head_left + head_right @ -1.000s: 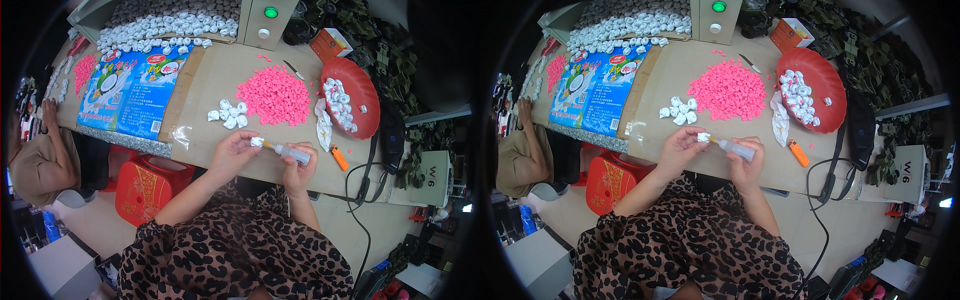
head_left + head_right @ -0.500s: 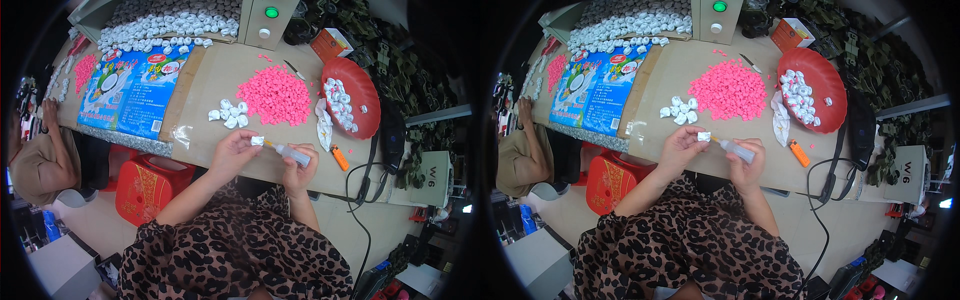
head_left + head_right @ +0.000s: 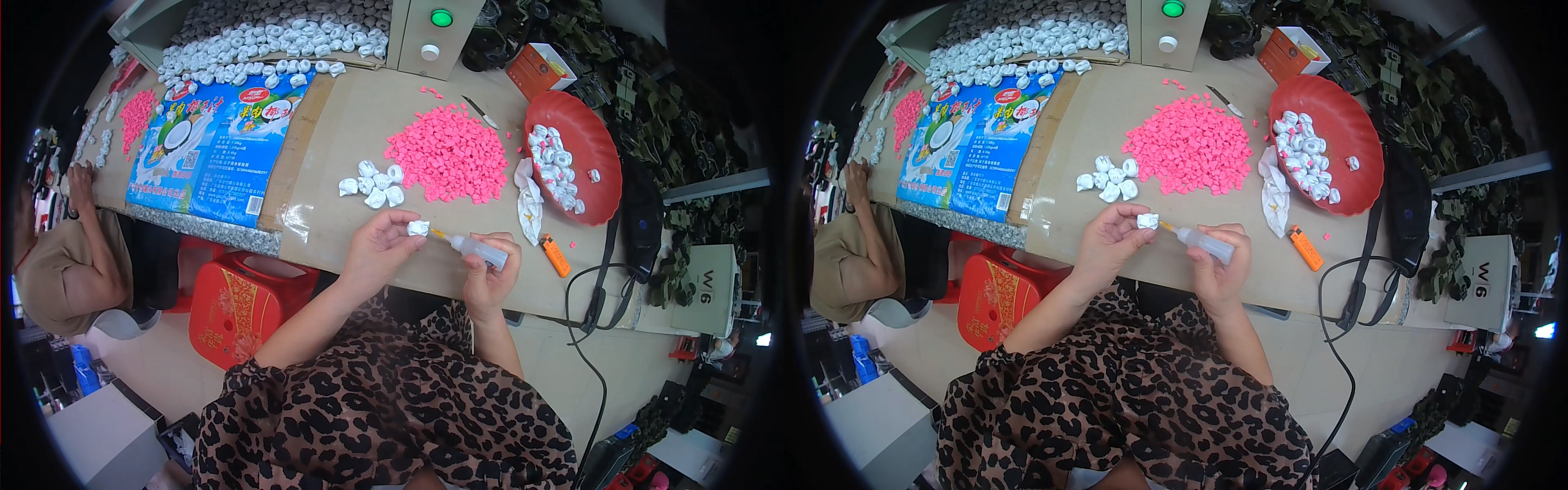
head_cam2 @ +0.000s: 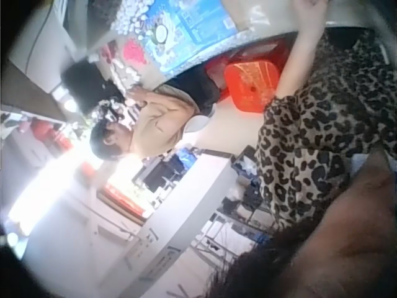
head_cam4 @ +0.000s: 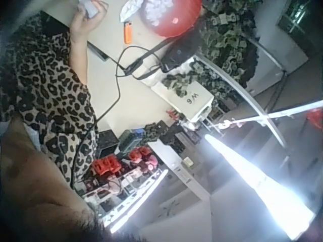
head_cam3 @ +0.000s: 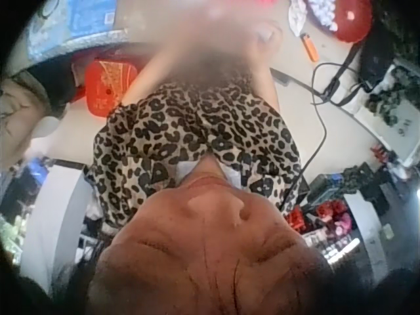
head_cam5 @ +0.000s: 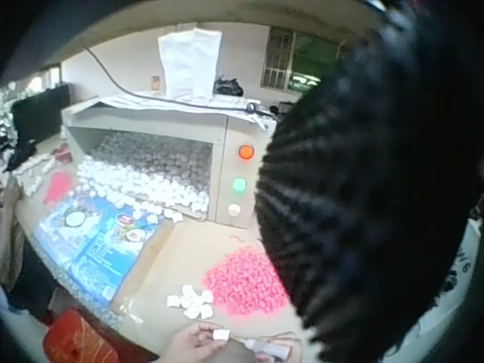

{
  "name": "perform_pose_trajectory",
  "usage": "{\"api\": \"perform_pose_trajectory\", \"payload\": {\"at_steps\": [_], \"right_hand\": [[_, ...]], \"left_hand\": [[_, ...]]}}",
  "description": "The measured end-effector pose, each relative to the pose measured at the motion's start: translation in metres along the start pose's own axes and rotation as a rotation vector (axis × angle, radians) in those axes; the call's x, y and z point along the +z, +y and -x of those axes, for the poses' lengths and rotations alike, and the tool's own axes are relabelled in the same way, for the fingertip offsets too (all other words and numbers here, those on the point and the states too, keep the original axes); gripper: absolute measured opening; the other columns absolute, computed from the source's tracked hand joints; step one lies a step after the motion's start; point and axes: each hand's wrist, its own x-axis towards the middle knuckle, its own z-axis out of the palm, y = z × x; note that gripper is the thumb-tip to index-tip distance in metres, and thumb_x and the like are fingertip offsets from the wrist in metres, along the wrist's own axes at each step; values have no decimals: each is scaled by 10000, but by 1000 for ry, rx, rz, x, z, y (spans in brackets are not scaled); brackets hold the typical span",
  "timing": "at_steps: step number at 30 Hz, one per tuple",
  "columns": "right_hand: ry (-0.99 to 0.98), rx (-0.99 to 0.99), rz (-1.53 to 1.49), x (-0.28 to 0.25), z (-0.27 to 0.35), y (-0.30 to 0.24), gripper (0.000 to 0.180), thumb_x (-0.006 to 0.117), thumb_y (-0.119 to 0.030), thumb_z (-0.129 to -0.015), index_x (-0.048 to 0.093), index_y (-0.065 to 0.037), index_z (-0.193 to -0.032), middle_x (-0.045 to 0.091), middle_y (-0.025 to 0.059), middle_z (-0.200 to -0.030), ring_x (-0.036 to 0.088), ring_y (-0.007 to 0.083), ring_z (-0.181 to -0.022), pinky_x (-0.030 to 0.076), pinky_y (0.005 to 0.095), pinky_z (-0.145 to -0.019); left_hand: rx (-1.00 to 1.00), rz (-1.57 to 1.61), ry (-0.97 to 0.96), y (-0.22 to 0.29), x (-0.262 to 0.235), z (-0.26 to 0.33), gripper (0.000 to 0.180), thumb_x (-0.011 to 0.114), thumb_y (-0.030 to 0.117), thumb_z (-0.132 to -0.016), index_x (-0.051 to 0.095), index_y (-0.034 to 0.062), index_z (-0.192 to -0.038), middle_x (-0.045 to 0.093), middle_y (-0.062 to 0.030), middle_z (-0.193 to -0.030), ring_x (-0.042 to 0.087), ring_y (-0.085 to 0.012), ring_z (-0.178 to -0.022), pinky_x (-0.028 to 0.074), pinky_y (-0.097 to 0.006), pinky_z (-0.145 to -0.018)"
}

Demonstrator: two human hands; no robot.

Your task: The person assembles small plastic components by applying glue from a bottle and attaching pink pieces to white parts by hand, then gathers additional white parts from a machine compartment onto the table.

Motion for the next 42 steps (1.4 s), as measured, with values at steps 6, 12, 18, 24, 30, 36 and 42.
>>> {"api": "perform_pose_trajectory", "payload": {"at_steps": [6, 12, 18, 24, 30, 36, 42], "right_hand": [[10, 33, -17, -1, 1, -2, 311, 581, -200, -776, 390, -5, -925, 475, 122, -856, 470, 152, -733, 401, 232, -637], [8, 76, -74, 0, 4, -2, 311, 582, -199, -776, 390, -8, -928, 469, 121, -863, 474, 149, -741, 401, 231, -641], [29, 39, -56, 4, 3, -1, 336, 585, -248, -772, 381, -33, -931, 464, 100, -856, 471, 108, -647, 397, 199, -575], [10, 67, -93, 0, 3, -1, 321, 591, -181, -769, 381, -14, -945, 469, 124, -872, 482, 153, -754, 399, 233, -658], [12, 80, -97, 0, 2, -1, 310, 586, -191, -773, 389, -10, -932, 471, 121, -872, 475, 144, -741, 396, 229, -653], [62, 31, -108, 3, 3, -2, 316, 588, -197, -771, 385, -12, -927, 471, 122, -870, 477, 152, -738, 404, 239, -653], [38, -14, -31, 3, 5, 2, 335, 601, -199, -760, 381, -12, -929, 473, 127, -862, 478, 166, -744, 407, 241, -647]], "left_hand": [[8, 25, -11, -1, 0, 0, 232, 515, -57, -767, 454, -9, -986, 526, -59, -915, 518, -103, -864, 427, -212, -755], [7, 17, -8, -1, 1, 1, 236, 512, -65, -765, 455, -9, -988, 521, -56, -920, 515, -104, -871, 427, -212, -761], [5, -17, 1, 0, 1, 0, 230, 509, -71, -764, 458, -13, -980, 519, -57, -920, 513, -102, -871, 428, -213, -766], [6, -12, -4, 0, 0, 0, 225, 509, -72, -763, 459, -14, -975, 519, -56, -918, 515, -104, -868, 429, -216, -768], [18, 1, -7, -1, 0, -1, 226, 520, -54, -765, 459, -14, -979, 524, -57, -913, 521, -108, -857, 434, -220, -757], [-25, 12, 6, 1, 1, 1, 231, 533, -24, -770, 461, -13, -989, 547, -67, -882, 541, -114, -795, 452, -226, -704], [-38, -13, 9, 2, 2, 2, 237, 539, -22, -766, 463, -14, -990, 558, -76, -860, 550, -117, -768, 455, -225, -682]]}}
